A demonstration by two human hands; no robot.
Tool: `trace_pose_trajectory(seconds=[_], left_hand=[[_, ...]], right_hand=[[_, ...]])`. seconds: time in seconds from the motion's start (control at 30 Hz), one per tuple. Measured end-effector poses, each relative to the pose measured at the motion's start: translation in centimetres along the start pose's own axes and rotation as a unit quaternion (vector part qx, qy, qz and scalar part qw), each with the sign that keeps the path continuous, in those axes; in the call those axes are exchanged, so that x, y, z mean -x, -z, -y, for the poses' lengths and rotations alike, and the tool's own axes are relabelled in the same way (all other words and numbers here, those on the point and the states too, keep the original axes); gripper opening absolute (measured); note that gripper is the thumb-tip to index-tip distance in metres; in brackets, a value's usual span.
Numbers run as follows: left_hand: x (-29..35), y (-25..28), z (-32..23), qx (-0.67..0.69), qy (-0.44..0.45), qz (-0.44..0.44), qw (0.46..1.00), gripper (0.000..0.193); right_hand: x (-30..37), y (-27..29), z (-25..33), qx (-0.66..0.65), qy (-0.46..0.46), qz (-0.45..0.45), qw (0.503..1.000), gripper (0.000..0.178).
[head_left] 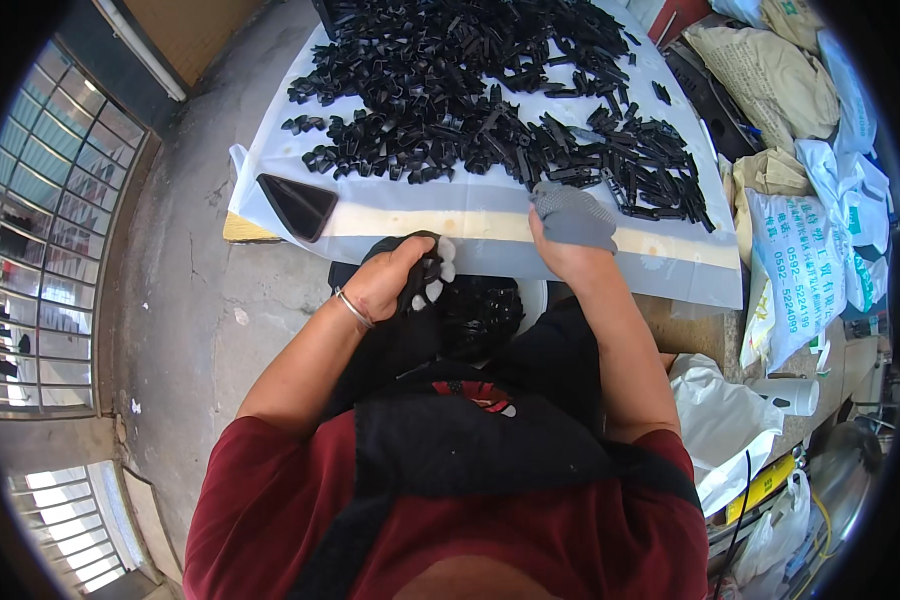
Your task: Sorting and inspecting small black plastic components from a pile on a table into a bucket.
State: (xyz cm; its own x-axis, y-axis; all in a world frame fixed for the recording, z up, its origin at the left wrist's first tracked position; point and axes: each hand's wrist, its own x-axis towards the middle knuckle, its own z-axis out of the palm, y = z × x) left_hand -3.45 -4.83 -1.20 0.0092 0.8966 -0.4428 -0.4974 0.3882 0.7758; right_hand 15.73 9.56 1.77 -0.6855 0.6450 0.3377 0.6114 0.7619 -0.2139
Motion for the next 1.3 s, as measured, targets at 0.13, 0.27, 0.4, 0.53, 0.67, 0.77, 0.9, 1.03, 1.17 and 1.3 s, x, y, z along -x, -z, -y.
trace_pose_trajectory(seconds=[0.13, 0.27, 0.4, 0.53, 0.67, 0.77, 0.9, 1.03, 1.17, 1.3], left_hand=[[-0.7, -1.0, 0.1, 0.03, -0.039, 0.016, 0.999, 0.022], [-0.7, -0.8, 0.0, 0.021, -0.062, 0.021, 0.998, 0.019], [-0.4, -1.0, 0.2, 0.028, -0.066, 0.042, 0.997, 0.018], [-0.5, -1.5, 0.4, 0.048, -0.063, 0.02, 0.997, 0.017], [-0.2, -2.0, 0.6, 0.07, 0.008, -0.065, 0.995, 0.02], [-0.8, -1.5, 2.2, 0.012, 0.008, -0.121, 0.993, 0.021], [0.7, -1.6, 1.7, -0.682, -0.179, 0.015, 0.709, 0.033], [0.9, -1.7, 2.4, -0.662, -0.258, 0.014, 0.704, 0.041], [1.5, -3.5, 2.5, -0.469, -0.309, -0.05, 0.826, 0.033], [1.2, -3.6, 1.8, -0.314, -0.194, -0.098, 0.924, 0.047]], right_hand=[[-4.7, -1.3, -1.5, 0.085, 0.011, 0.011, 0.996, 0.016], [-5.1, -1.4, -0.3, 0.108, 0.035, 0.077, 0.991, 0.018], [-4.4, -1.0, -0.4, 0.106, 0.09, 0.056, 0.989, 0.016], [-3.4, -1.7, -0.9, 0.119, 0.173, -0.115, 0.971, 0.019], [0.6, -0.8, 1.3, 0.036, 0.188, -0.168, 0.967, 0.028], [3.4, 1.4, 4.8, -0.052, 0.085, 0.075, 0.992, 0.036], [5.3, -0.1, 5.2, -0.173, 0.111, -0.024, 0.978, 0.037], [5.3, 1.0, 6.1, -0.131, 0.054, 0.077, 0.987, 0.035], [5.2, -0.4, 5.7, -0.232, 0.071, 0.034, 0.969, 0.032], [5.5, 0.8, 5.5, -0.217, 0.063, 0.003, 0.974, 0.028]])
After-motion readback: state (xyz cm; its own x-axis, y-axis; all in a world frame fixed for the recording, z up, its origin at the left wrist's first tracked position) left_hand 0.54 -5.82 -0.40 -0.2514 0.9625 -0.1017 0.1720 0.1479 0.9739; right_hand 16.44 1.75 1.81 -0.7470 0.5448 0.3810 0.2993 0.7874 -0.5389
